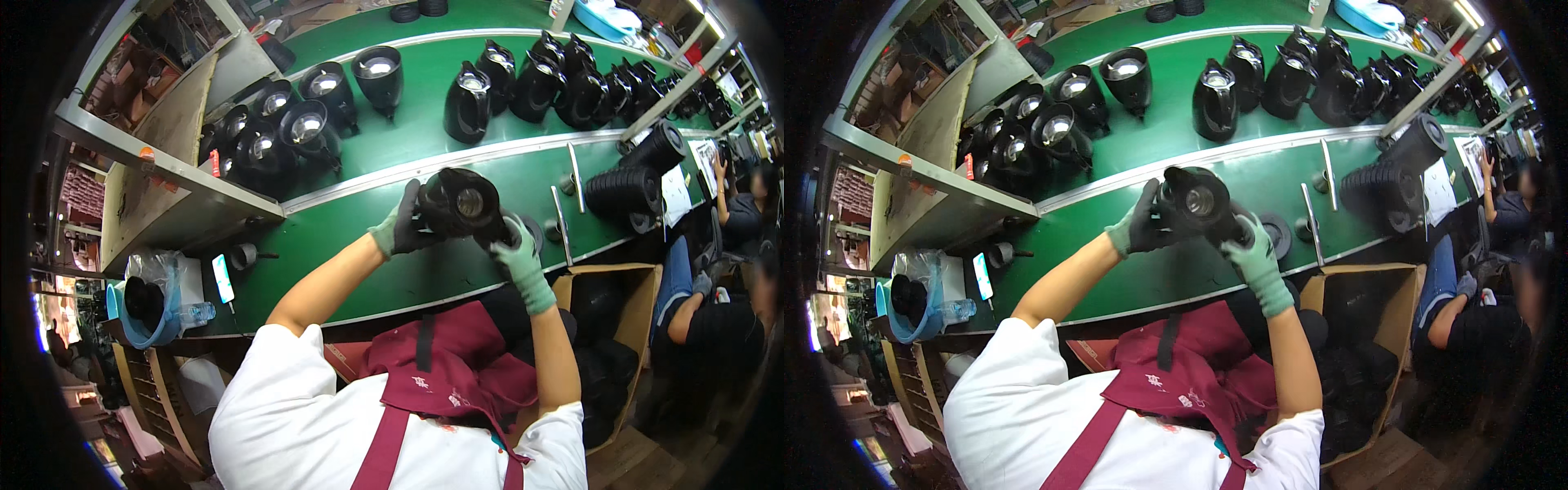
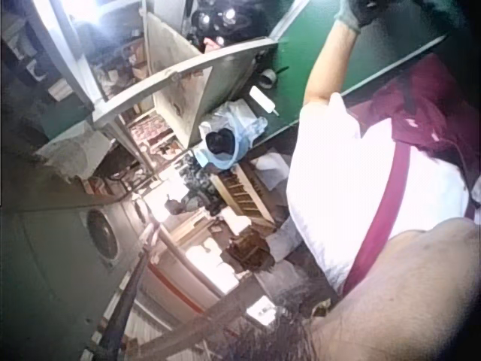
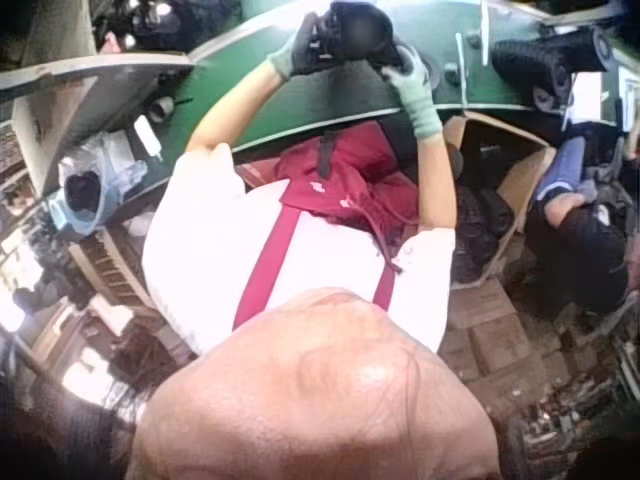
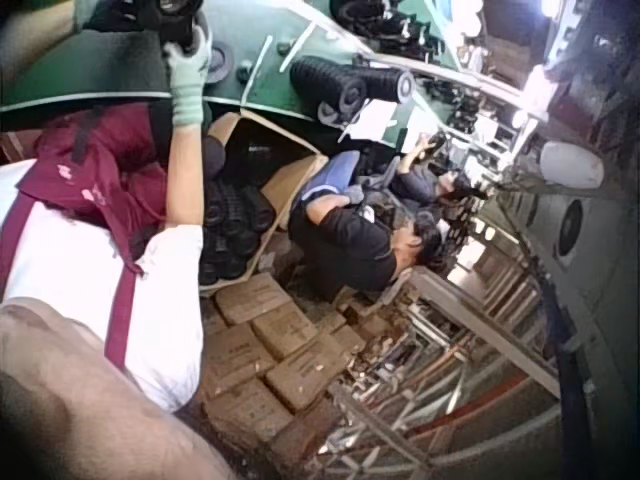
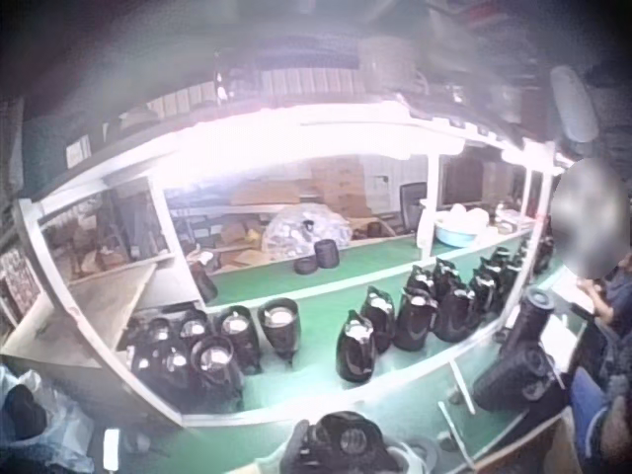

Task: The person repeatedly picks up black kettles from a green conveyor belt, inserts a metal filter into the opening, and places a black lid on top. The person then places the assembled kettles into a cardboard box. The process is repeated for multiple kettles.

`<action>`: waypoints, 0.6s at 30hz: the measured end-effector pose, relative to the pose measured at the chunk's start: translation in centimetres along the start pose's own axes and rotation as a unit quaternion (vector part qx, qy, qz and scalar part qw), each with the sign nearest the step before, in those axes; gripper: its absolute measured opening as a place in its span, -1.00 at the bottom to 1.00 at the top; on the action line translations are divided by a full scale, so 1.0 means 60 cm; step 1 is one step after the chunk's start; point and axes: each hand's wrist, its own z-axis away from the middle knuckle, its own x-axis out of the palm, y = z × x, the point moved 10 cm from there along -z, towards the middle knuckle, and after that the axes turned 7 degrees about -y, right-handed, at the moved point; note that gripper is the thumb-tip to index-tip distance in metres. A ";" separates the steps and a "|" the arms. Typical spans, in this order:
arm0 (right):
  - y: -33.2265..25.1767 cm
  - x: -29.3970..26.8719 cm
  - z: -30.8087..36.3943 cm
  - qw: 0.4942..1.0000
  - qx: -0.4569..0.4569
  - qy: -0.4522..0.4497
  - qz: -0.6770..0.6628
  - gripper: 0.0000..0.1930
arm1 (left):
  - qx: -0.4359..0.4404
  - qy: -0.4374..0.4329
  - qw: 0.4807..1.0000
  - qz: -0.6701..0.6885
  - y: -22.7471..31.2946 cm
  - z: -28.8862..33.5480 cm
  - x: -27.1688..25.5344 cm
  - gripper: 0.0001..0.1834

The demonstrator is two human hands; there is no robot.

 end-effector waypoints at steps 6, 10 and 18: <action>0.126 0.060 -0.176 0.922 0.151 0.197 -0.296 -0.35 | 0.117 0.051 0.992 0.015 0.090 -0.106 -0.060 -0.18; 0.162 0.048 -0.295 0.937 0.137 0.237 -0.217 -0.41 | 0.153 -0.003 0.987 -0.053 0.166 -0.168 -0.067 -0.47; 0.119 0.038 -0.430 0.948 0.054 0.313 -0.017 -0.37 | 0.336 0.355 0.431 -0.758 0.572 -0.122 -0.115 -0.15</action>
